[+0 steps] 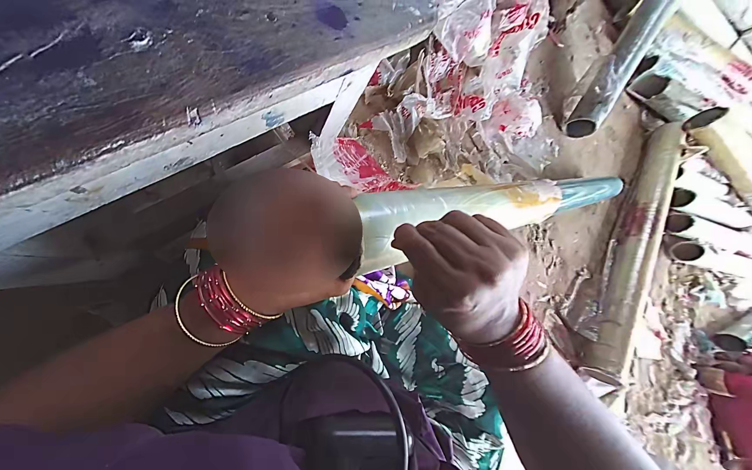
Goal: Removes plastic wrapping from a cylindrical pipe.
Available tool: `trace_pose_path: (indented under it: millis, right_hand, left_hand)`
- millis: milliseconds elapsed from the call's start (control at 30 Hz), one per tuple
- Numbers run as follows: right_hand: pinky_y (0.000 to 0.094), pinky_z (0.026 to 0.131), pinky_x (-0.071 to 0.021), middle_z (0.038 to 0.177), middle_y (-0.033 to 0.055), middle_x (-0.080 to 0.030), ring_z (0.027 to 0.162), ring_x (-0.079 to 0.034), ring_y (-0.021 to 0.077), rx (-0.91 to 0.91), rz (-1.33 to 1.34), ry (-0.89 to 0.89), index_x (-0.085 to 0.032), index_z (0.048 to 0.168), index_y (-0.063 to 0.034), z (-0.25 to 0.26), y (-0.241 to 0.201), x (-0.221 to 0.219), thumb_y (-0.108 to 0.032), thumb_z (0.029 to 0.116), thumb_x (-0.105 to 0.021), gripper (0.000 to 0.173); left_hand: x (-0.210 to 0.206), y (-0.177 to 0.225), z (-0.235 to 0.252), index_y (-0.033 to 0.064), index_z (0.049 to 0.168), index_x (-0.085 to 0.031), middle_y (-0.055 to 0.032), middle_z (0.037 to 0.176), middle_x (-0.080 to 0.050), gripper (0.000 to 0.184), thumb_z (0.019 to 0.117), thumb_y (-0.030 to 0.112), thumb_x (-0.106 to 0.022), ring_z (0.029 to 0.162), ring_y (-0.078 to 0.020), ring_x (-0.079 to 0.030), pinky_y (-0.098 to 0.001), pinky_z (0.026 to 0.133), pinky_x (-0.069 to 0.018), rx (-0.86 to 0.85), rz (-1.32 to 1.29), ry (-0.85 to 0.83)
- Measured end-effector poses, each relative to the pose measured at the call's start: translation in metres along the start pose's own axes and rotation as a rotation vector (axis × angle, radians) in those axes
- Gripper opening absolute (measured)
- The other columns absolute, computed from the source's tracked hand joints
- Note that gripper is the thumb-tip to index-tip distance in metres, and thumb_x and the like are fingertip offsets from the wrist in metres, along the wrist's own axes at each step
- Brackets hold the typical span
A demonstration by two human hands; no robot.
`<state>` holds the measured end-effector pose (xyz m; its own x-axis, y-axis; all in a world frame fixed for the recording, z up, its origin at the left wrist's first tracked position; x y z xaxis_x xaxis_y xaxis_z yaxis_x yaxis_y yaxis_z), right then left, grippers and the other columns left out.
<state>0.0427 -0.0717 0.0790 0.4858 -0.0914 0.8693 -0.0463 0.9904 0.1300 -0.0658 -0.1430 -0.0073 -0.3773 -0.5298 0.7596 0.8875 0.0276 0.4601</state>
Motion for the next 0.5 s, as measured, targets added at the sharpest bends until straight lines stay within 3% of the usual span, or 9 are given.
trace_pose_path:
  millis: [267, 500]
  right_hand:
    - [0.0367, 0.052, -0.0333, 0.063, 0.0094, -0.058, 0.058, -0.054, 0.0247, 0.064, -0.014, -0.049, -0.068, 0.080, -0.0001, 0.009, -0.007, -0.009, 0.001, 0.0953, -0.052, 0.022]
    - [0.0395, 0.052, -0.0359, 0.065, 0.0123, -0.060, 0.059, -0.057, 0.0280, 0.114, -0.117, -0.100, -0.065, 0.084, 0.0018, -0.018, 0.022, -0.010, 0.003, 0.0969, -0.050, 0.020]
  left_hand:
    - [-0.001, -0.001, 0.001, -0.0070, 0.133, -0.050, -0.0262, 0.127, -0.065, 0.095, 0.0643, 0.052, -0.077, 0.108, -0.0380, -0.068, -0.0566, 0.082, -0.0473, 0.000, -0.008, -0.013]
    - [0.000, -0.003, 0.003, -0.0035, 0.135, -0.051, -0.0235, 0.126, -0.065, 0.098, 0.0592, 0.050, -0.083, 0.107, -0.0366, -0.068, -0.0582, 0.084, -0.0460, 0.049, -0.029, -0.041]
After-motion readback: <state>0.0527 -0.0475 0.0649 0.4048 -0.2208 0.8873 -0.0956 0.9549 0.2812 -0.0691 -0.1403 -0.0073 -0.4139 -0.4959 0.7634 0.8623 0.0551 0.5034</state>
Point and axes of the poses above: each hand's wrist, its own z-axis towards the middle knuckle, its own x-axis out of the back of the hand, y = z × x, the point moved 7 cm from there along z, towards the middle knuckle
